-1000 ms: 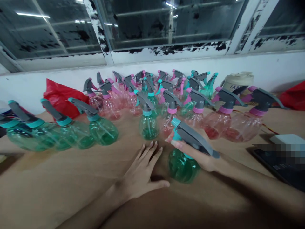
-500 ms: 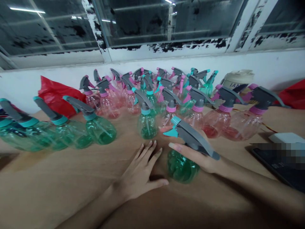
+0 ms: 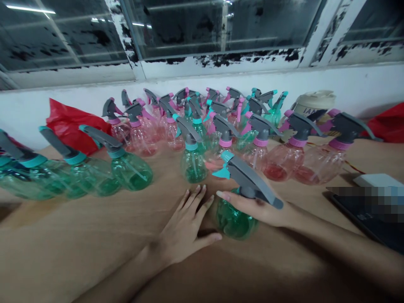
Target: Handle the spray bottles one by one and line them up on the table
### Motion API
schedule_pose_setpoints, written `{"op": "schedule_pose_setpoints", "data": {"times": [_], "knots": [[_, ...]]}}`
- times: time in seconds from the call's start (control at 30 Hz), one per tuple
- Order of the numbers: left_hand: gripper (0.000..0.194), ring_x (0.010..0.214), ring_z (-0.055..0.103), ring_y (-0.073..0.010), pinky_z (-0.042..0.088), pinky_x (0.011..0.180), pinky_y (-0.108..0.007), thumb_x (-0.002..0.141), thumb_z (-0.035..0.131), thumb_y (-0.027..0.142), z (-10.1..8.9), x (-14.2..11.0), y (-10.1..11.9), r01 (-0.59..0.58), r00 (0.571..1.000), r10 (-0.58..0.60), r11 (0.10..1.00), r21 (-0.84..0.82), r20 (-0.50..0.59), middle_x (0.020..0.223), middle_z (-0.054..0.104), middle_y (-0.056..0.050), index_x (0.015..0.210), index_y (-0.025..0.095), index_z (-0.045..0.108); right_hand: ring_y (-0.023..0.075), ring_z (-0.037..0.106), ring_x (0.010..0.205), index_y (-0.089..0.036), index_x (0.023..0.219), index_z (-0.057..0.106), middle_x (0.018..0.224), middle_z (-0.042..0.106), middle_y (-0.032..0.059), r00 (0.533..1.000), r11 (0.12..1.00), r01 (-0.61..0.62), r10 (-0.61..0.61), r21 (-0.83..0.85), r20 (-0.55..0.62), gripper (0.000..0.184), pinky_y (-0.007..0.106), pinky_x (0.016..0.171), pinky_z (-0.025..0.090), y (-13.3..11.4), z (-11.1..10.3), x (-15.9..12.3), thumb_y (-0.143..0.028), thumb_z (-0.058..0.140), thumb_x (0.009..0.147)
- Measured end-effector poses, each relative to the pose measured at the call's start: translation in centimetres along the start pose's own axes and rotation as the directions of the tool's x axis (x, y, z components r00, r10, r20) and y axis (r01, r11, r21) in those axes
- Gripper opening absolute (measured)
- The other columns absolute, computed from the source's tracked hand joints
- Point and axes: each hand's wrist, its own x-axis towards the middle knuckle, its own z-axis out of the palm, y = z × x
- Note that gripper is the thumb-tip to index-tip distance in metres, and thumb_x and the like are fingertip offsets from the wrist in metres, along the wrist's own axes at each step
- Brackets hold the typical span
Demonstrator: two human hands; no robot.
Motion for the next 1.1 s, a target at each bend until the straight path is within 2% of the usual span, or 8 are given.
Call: {"op": "schedule_pose_setpoints", "data": {"times": [0.1,0.2,0.3,0.5,0.63,0.73,0.9,1.1], "knots": [[0.085,0.143,0.012,-0.0333,0.02,0.112,-0.053,0.088,0.049,0.064,0.0,0.0,0.0,-0.005,1.0,0.005,1.0,0.021,-0.012,0.155,0.017,-0.018,0.15,0.014,0.017,0.0142,0.058,0.05,-0.032,0.129,0.053,0.081,0.07,-0.0006,0.995,0.998,-0.017,0.011,0.062,0.098,0.045,0.029,0.049,0.052,-0.6,-0.4,0.3,-0.036,0.06,0.085],[0.084,0.143,0.012,-0.0323,0.02,0.113,-0.051,0.089,0.048,0.063,0.0,0.0,0.0,-0.01,1.0,0.01,0.998,0.06,-0.004,0.155,0.017,-0.019,0.149,0.013,0.018,0.0141,0.062,0.057,-0.027,0.127,0.054,0.088,0.07,0.0009,0.994,0.996,-0.01,0.0,0.093,0.108,0.044,0.029,0.057,0.056,-1.1,-0.7,0.4,-0.034,0.061,0.085],[0.084,0.143,0.013,-0.0323,0.021,0.113,-0.051,0.089,0.047,0.065,0.1,0.0,0.0,-0.013,1.0,0.014,0.997,0.078,-0.012,0.154,0.019,-0.019,0.149,0.013,0.018,0.0138,0.062,0.056,-0.026,0.123,0.058,0.083,0.069,-0.0001,0.993,0.996,-0.005,-0.006,0.094,0.114,0.038,0.029,0.057,0.056,-1.3,-0.7,0.4,-0.033,0.061,0.085],[0.086,0.142,0.016,-0.0327,0.025,0.111,-0.051,0.089,0.047,0.065,0.3,-0.2,0.0,-0.026,0.998,0.031,0.995,0.095,-0.051,0.154,0.022,-0.02,0.15,0.014,0.014,0.0152,0.066,0.078,-0.023,0.098,0.065,0.094,0.07,0.0013,0.997,0.986,0.082,-0.079,0.145,-0.024,0.014,0.029,0.073,0.054,-1.4,-0.3,0.2,-0.027,0.063,0.084],[0.092,0.142,0.017,-0.0328,0.027,0.11,-0.052,0.089,0.046,0.067,0.4,-0.2,0.0,-0.03,0.996,0.038,0.995,0.096,-0.081,0.153,0.021,-0.02,0.151,0.015,0.002,0.0132,0.062,0.065,-0.022,0.084,0.063,0.075,0.065,-0.0009,0.992,0.976,0.125,-0.122,0.18,-0.028,0.017,0.027,0.059,0.049,-1.1,-0.2,-0.1,-0.038,0.057,0.087],[0.093,0.142,0.018,-0.0329,0.028,0.109,-0.052,0.088,0.047,0.066,0.4,-0.2,0.0,-0.03,0.996,0.038,0.995,0.098,-0.085,0.153,0.022,-0.02,0.151,0.016,-0.001,0.0134,0.061,0.066,-0.022,0.078,0.062,0.07,0.061,-0.0019,0.993,0.983,0.116,-0.111,0.139,-0.037,0.02,0.027,0.059,0.047,-1.2,-0.2,-0.2,-0.038,0.056,0.088],[0.089,0.141,0.019,-0.0332,0.028,0.109,-0.052,0.088,0.049,0.065,0.3,-0.2,0.0,-0.032,0.995,0.041,0.994,0.1,-0.086,0.153,0.024,-0.02,0.15,0.015,0.009,0.0111,0.058,0.058,-0.023,0.101,0.065,0.076,0.065,-0.0024,0.997,0.984,0.068,-0.06,0.165,-0.052,0.017,0.025,0.057,0.047,-1.2,-0.1,-0.3,-0.032,0.06,0.087],[0.085,0.141,0.02,-0.032,0.028,0.11,-0.051,0.088,0.051,0.063,0.2,-0.2,0.1,-0.039,0.994,0.048,0.994,0.097,-0.094,0.151,0.027,-0.02,0.148,0.012,0.018,0.0142,0.058,0.059,-0.023,0.092,0.068,0.069,0.061,-0.0005,0.994,0.995,0.08,-0.075,0.063,-0.079,0.016,0.027,0.056,0.048,-1.1,0.1,-0.6,-0.036,0.058,0.087]]}}
